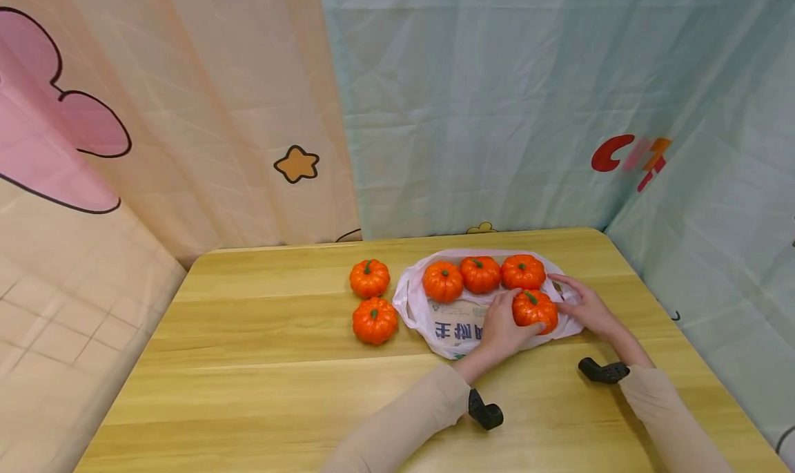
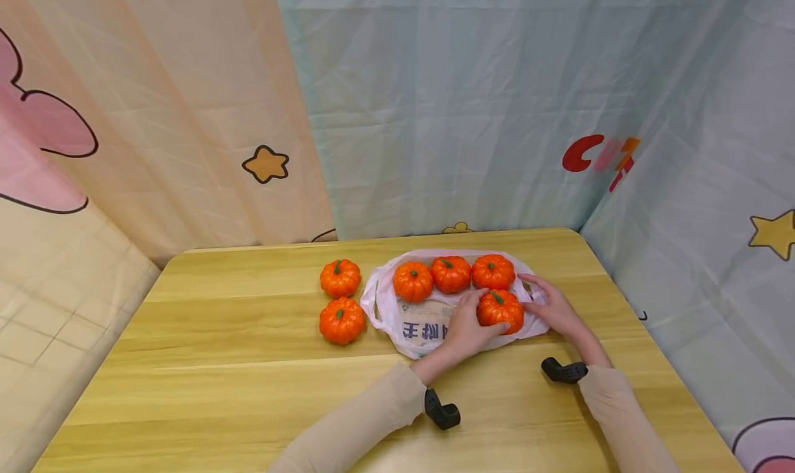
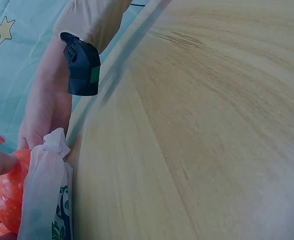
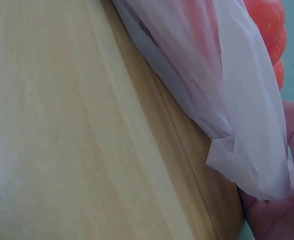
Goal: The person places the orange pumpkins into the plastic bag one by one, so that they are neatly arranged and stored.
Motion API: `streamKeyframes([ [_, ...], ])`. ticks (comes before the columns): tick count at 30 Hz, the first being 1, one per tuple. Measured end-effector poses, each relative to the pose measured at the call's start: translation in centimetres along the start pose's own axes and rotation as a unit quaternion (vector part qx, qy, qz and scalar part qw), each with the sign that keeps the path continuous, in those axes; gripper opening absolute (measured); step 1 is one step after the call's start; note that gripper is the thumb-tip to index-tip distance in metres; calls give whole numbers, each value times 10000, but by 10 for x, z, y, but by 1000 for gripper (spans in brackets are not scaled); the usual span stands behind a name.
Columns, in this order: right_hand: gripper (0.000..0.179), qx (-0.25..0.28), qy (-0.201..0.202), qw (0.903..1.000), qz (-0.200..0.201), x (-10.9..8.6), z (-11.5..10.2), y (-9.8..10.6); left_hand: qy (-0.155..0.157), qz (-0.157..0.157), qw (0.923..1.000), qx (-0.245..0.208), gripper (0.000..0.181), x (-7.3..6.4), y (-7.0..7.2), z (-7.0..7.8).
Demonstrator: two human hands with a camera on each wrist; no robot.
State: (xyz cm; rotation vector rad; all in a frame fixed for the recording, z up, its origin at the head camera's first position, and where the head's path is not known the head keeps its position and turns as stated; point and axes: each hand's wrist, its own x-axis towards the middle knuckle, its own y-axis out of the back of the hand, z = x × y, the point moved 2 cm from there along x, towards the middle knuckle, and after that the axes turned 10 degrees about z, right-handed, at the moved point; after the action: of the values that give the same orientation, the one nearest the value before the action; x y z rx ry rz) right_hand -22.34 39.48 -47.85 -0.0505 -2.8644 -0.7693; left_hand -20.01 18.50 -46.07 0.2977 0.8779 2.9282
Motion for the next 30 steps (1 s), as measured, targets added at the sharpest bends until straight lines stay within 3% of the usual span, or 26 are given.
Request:
streamKeyframes([
  [12, 56, 66, 15, 10000, 10, -2, 4, -2, 4, -176, 9998, -115, 62, -1, 4, -1],
  [19, 56, 75, 18, 10000, 38, -1, 2, -3, -41, -101, 9995, -286, 64, -1, 8, -4],
  [30, 56, 61, 64, 9999, 76, -2, 1, -2, 90, -42, 9984, -550, 66, 0, 30, 0],
])
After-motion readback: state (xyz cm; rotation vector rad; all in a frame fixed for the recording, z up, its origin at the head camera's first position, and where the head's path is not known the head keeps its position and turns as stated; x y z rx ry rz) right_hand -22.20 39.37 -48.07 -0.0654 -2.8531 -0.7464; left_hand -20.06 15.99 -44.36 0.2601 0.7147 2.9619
